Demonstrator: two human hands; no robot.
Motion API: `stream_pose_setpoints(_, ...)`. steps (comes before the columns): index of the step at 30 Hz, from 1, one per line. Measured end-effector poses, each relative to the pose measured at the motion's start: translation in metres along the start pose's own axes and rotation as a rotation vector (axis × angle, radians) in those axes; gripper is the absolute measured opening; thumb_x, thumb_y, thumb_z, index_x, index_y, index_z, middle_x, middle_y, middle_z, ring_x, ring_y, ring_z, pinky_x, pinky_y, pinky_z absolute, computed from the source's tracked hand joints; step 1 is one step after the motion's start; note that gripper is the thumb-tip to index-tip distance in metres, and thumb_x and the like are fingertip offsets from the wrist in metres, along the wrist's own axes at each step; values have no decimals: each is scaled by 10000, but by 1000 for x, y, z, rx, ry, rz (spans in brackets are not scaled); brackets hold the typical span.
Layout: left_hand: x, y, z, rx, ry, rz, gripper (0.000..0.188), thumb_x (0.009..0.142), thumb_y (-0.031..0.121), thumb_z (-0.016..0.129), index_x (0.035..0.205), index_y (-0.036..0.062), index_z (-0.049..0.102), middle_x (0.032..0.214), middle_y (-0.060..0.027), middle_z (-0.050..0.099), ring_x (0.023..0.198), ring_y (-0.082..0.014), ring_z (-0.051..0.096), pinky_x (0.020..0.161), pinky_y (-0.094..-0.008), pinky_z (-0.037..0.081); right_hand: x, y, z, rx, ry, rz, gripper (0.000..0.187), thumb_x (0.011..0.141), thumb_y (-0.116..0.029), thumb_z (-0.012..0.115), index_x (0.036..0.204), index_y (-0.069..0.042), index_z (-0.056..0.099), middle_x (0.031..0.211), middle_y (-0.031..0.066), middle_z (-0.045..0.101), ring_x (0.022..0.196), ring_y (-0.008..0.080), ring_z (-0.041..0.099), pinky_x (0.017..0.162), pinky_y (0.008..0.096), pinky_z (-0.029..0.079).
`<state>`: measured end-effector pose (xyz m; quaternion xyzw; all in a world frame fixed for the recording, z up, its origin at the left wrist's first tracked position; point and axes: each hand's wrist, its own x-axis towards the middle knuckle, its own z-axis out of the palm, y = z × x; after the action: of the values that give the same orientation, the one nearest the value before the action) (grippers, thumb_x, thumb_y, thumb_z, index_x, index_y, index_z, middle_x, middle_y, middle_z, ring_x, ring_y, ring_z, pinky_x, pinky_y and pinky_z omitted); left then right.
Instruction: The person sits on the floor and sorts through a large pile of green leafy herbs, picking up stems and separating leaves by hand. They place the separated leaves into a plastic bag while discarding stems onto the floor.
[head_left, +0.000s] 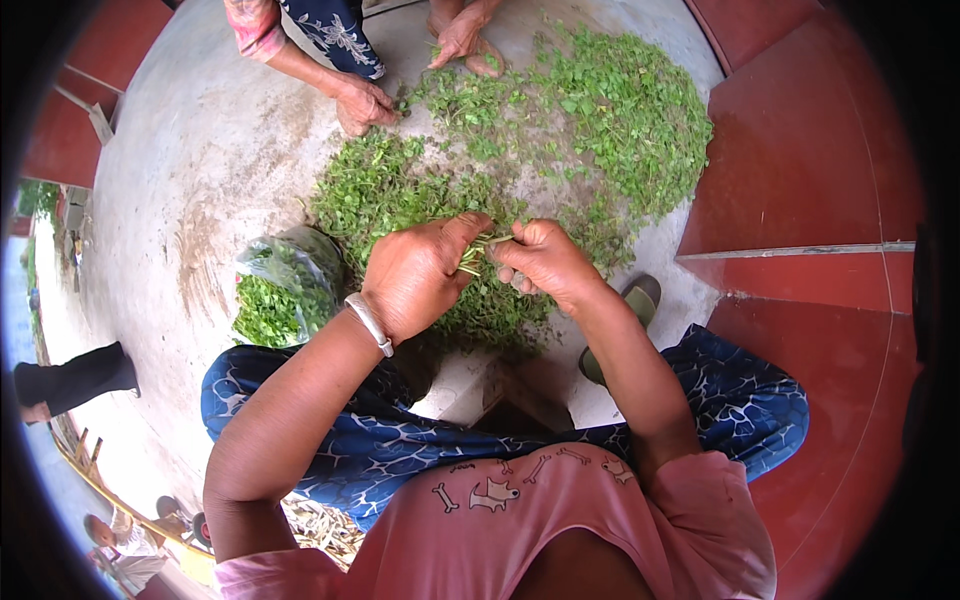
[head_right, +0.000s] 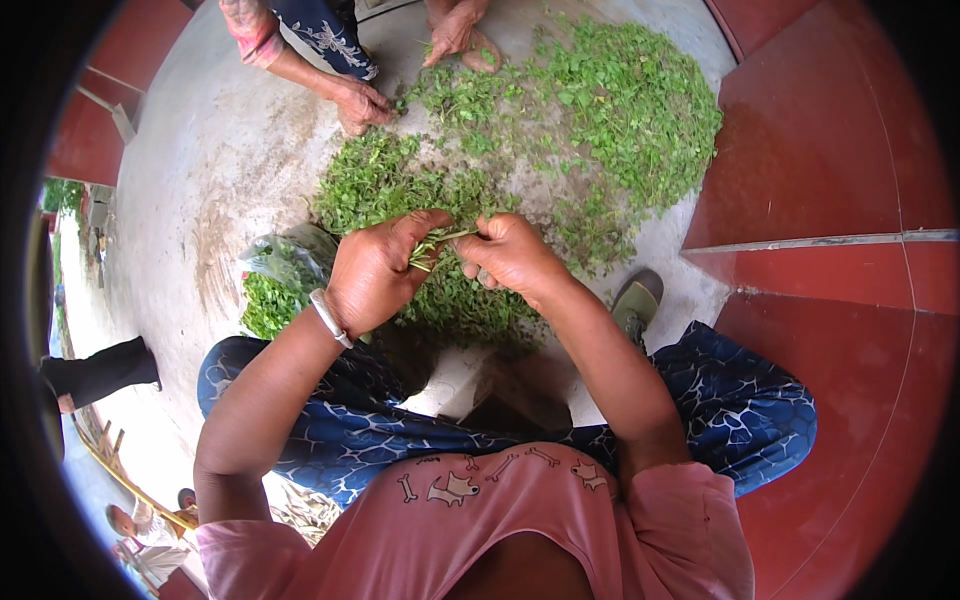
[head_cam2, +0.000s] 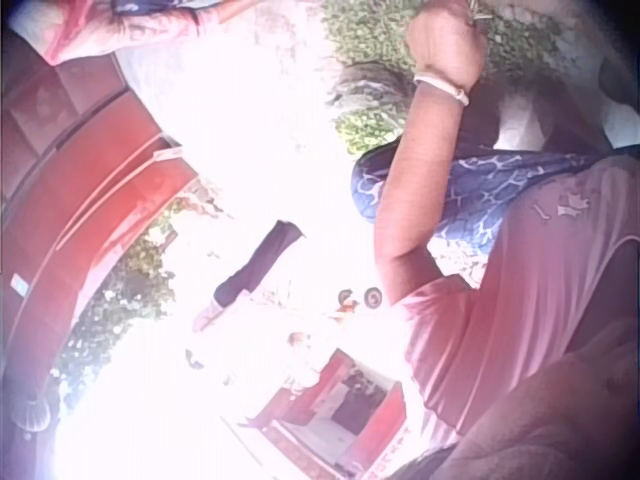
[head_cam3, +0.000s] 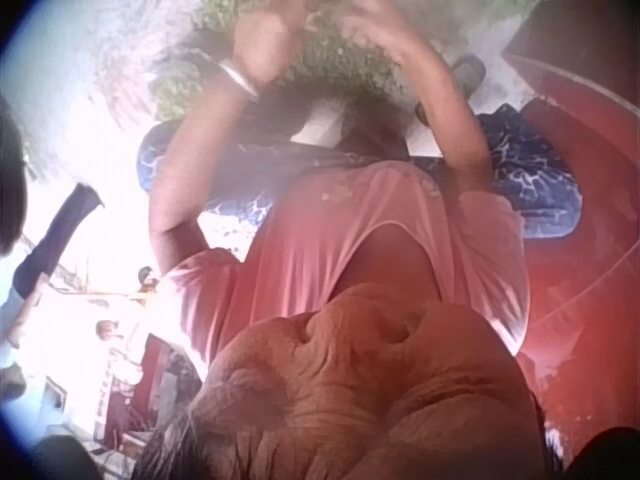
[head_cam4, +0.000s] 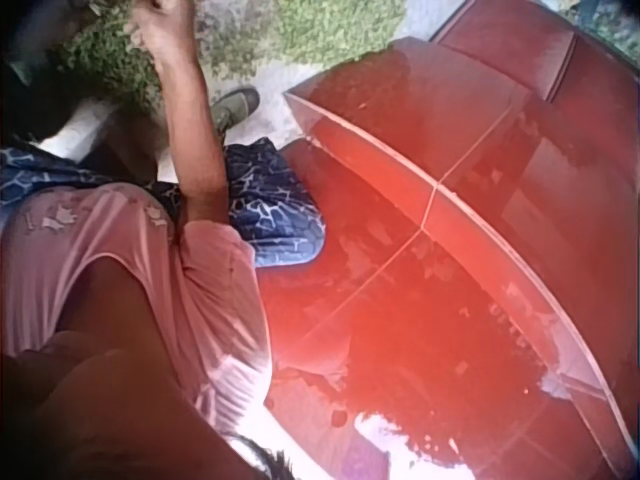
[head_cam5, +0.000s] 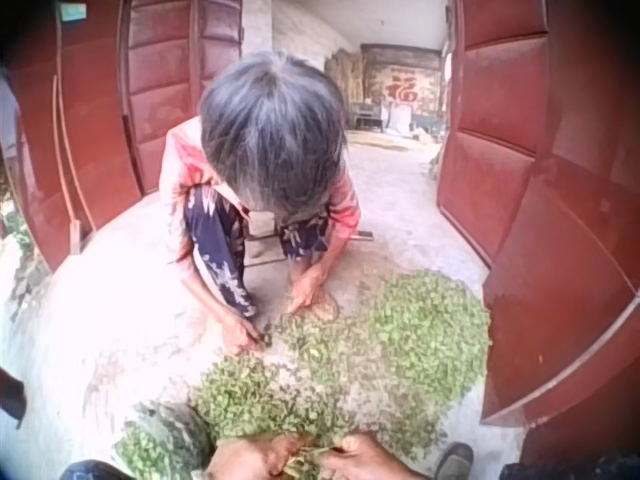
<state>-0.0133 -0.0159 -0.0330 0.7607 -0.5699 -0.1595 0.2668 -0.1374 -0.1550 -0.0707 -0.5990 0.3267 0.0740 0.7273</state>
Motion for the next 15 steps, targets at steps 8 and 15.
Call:
stream_pose_setpoints(8, -3, 1, 2, 222, -94, 93, 497, 585, -23, 617, 1064, 98, 563, 879, -85, 610, 791, -296, 602, 663, -383, 492, 10, 25, 5, 325, -127, 55, 172, 858, -219, 595, 902, -56, 566, 654, 21, 559, 441, 53, 434, 383, 180, 328)
stream_pose_setpoints(15, -8, -2, 6, 342, -165, 63, 486, 605, 11, 642, 1071, 104, 539, 842, -78, 598, 766, -271, 612, 641, -374, 499, 10, 32, 8, 382, -194, 80, 156, 870, -188, 554, 918, -39, 555, 663, 41, 576, 450, 64, 457, 397, 202, 354)
